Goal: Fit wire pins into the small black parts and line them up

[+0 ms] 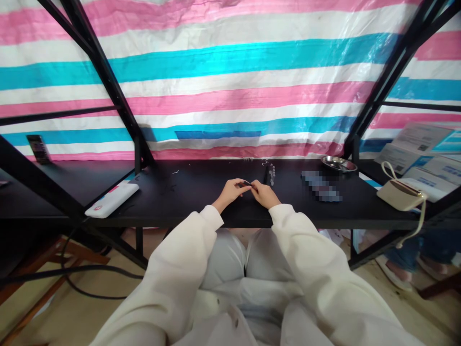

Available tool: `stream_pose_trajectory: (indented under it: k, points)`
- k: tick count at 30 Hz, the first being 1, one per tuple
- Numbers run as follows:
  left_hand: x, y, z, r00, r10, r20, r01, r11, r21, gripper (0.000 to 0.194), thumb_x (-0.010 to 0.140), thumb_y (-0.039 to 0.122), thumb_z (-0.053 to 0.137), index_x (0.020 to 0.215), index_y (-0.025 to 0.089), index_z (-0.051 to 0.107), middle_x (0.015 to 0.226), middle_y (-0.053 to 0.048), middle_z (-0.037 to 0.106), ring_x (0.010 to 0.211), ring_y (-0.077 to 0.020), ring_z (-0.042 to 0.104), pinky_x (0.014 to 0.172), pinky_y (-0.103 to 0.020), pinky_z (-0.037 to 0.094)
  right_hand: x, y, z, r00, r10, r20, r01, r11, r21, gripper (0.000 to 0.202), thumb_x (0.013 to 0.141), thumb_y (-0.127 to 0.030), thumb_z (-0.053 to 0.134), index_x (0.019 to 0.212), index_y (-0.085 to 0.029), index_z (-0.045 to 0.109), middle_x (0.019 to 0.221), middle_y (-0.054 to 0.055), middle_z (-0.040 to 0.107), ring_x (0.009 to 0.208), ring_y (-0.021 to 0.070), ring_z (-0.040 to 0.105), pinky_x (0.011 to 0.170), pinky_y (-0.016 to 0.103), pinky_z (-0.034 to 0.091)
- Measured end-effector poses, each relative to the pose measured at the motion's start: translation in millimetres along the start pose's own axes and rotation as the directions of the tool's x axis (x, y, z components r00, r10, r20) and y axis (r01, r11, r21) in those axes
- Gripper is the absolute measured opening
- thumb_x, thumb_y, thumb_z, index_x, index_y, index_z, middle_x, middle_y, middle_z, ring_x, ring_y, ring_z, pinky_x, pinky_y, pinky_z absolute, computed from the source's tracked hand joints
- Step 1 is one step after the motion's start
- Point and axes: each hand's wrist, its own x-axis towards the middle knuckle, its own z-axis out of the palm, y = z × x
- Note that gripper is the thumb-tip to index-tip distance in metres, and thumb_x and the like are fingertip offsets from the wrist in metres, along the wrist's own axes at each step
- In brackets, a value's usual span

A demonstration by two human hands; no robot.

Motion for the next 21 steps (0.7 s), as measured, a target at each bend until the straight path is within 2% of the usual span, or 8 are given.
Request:
stream_pose_trajectory:
  k: [5, 8, 10, 13, 15, 18, 21]
  points:
    - [4.9, 5.9, 0.3, 0.999, 0.039, -0.006, -0.039, 0.993, 0.108, 0.031, 0.066, 0.040, 0.070, 0.075, 0.011, 0.063, 0.053, 0.001, 0.057, 0.044, -0.0087, 0.051, 0.045, -0.020, 0.036, -0.2, 3.8, 4.0, 0.995, -0.080, -0.059, 0.088, 0.984, 0.153, 0.018, 0.086, -0.023, 0.042, 0.102, -0.018, 0.050, 0.081, 0.005, 0.066, 0.069, 0.0167, 0.062, 0.064, 0.025, 0.044]
    - [7.6, 5.9, -4.1, 1.000, 0.020, 0.007, -0.021, 0.987, 0.160, 0.029, 0.069, 0.040, 0.066, 0.072, 0.012, 0.060, 0.047, 0.002, 0.054, 0.043, -0.0098, 0.051, 0.045, -0.020, 0.036, 0.1, 3.8, 6.0, 0.992, -0.122, -0.040, 0.127, 0.967, 0.220, 0.024, 0.085, -0.022, 0.044, 0.108, -0.019, 0.047, 0.092, 0.007, 0.067, 0.075, 0.0161, 0.063, 0.070, 0.027, 0.046]
    - [11.9, 2.3, -13.0, 1.000, 0.005, -0.014, -0.002, 0.978, 0.210, 0.026, 0.071, 0.039, 0.065, 0.072, 0.013, 0.059, 0.045, 0.002, 0.053, 0.043, -0.0106, 0.052, 0.046, -0.020, 0.037, 0.2, 2.4, 5.6, 0.992, -0.128, -0.015, 0.128, 0.965, 0.229, 0.030, 0.084, -0.021, 0.045, 0.113, -0.019, 0.044, 0.097, 0.007, 0.067, 0.075, 0.0148, 0.063, 0.072, 0.027, 0.047]
    - [23.1, -8.6, -39.2, 0.985, -0.045, -0.164, 0.097, 0.940, 0.326, 0.021, 0.072, 0.034, 0.063, 0.071, 0.014, 0.059, 0.050, 0.000, 0.056, 0.047, -0.0118, 0.055, 0.052, -0.022, 0.041, 0.3, 0.0, 3.3, 0.996, -0.090, 0.007, 0.087, 0.978, 0.188, 0.032, 0.083, -0.021, 0.045, 0.116, -0.018, 0.044, 0.097, 0.006, 0.066, 0.073, 0.0136, 0.061, 0.075, 0.027, 0.047]
    - [30.7, -17.8, -63.2, 0.947, -0.100, -0.306, 0.229, 0.876, 0.424, 0.017, 0.072, 0.031, 0.062, 0.070, 0.014, 0.060, 0.063, -0.003, 0.063, 0.053, -0.0130, 0.059, 0.057, -0.024, 0.044, 0.4, -0.5, 1.8, 0.999, -0.046, 0.015, 0.044, 0.988, 0.150, 0.030, 0.084, -0.021, 0.044, 0.114, -0.018, 0.046, 0.095, 0.006, 0.066, 0.074, 0.0142, 0.061, 0.076, 0.027, 0.046]
    - [35.8, -30.7, -98.2, 0.853, -0.173, -0.493, 0.459, 0.701, 0.546, 0.012, 0.070, 0.027, 0.061, 0.074, 0.016, 0.063, 0.080, -0.007, 0.067, 0.076, -0.0188, 0.063, 0.070, -0.027, 0.045, 0.6, -0.1, 0.7, 1.000, -0.006, 0.019, 0.003, 0.994, 0.112, 0.030, 0.083, -0.018, 0.043, 0.112, -0.018, 0.048, 0.092, 0.005, 0.066, 0.079, 0.0155, 0.062, 0.077, 0.027, 0.045]
    - [32.7, -40.0, -119.7, 0.791, -0.226, -0.569, 0.576, 0.589, 0.567, 0.016, 0.071, 0.028, 0.060, 0.081, 0.017, 0.065, 0.093, -0.012, 0.067, 0.091, -0.0253, 0.062, 0.075, -0.031, 0.045, 0.4, 0.4, 0.3, 1.000, -0.006, 0.009, 0.005, 0.995, 0.098, 0.031, 0.082, -0.016, 0.043, 0.112, -0.018, 0.049, 0.089, 0.005, 0.066, 0.079, 0.0156, 0.062, 0.076, 0.026, 0.045]
